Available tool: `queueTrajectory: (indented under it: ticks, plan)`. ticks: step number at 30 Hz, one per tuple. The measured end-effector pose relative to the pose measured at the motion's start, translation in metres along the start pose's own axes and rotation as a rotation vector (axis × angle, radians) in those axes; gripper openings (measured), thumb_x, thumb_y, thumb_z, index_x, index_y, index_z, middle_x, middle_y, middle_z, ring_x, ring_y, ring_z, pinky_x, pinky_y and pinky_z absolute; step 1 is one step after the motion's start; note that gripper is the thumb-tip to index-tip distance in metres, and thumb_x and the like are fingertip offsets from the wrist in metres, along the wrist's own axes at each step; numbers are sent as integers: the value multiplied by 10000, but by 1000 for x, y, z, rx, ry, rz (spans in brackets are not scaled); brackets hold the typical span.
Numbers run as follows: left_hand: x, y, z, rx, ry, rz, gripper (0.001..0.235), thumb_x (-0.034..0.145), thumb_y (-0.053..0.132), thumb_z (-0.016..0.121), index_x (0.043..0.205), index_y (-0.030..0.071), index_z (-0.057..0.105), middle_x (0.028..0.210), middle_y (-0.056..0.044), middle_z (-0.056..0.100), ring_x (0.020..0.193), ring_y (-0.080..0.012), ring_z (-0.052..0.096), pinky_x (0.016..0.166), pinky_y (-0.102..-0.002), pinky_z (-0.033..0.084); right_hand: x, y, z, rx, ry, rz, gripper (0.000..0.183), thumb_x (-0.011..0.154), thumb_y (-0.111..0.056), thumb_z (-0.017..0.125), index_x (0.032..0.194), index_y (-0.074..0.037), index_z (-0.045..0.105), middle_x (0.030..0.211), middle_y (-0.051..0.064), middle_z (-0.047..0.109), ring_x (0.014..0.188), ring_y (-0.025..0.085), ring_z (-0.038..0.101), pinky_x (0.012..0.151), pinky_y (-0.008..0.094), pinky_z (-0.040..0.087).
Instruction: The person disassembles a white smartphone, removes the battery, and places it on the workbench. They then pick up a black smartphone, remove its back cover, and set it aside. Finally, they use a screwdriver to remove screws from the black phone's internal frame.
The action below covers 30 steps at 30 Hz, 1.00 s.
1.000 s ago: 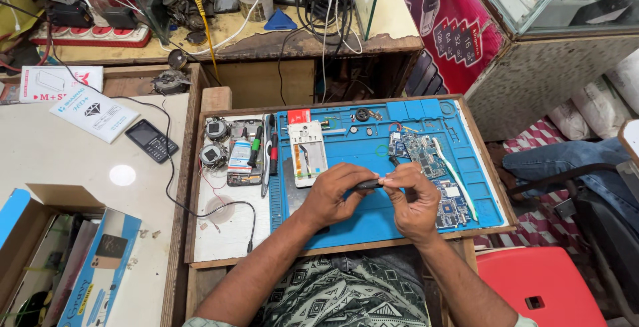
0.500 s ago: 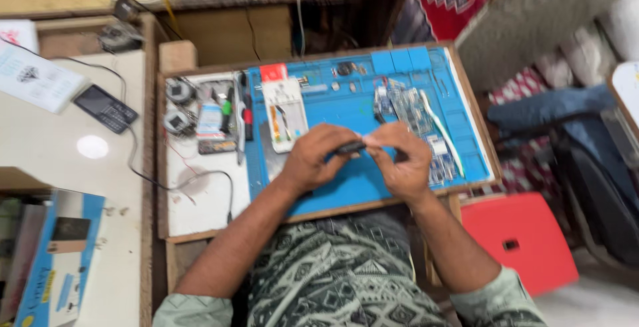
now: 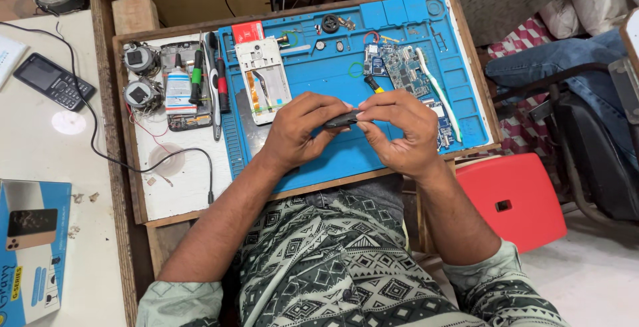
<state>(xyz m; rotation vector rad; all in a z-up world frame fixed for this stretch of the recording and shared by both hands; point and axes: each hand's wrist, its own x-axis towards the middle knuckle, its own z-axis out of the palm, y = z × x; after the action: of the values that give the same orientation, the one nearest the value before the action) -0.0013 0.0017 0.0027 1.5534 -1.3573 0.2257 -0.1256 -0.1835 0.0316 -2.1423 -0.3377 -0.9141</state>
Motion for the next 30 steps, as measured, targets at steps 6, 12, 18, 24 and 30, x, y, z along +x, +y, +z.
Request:
queueTrajectory:
  ticks: [6,12,18,24,30]
  plan:
    - [0,2,0,29,-9,16,291,878,139,849,1139,97,726,1072,-43,729,916,-209,704,763,-340,567,-4,1,2,-8,-6,-6,101,921,-41,802,1001,-49,742,1033,104,724,957,207,710,834,311,573]
    - [-1,-2,1,33,-8,19,311,873,140,851,1155,101,723,1085,-35,732,939,-203,711,772,-334,577,-14,15,22,203,109,48,79,955,-60,777,992,-42,709,1018,81,700,991,200,659,900,319,547]
    - [-3,-3,0,11,-5,-15,315,874,126,848,1163,103,724,1092,-44,735,943,-206,712,781,-331,583,-24,23,31,433,131,194,69,994,-68,746,1031,-34,697,1046,70,678,1006,163,640,900,288,537]
    - [-3,-5,1,8,3,-8,327,870,107,836,1177,97,725,1103,-57,732,948,-217,709,786,-338,576,-27,25,29,510,152,254,60,1011,-60,718,1053,-27,691,1079,86,664,1003,143,652,894,268,544]
    - [-1,-3,1,3,-2,-8,322,875,111,839,1175,95,723,1106,-57,734,950,-217,711,789,-337,575,-20,19,19,281,123,142,58,994,-44,741,1031,-21,703,1041,108,698,993,175,679,892,285,553]
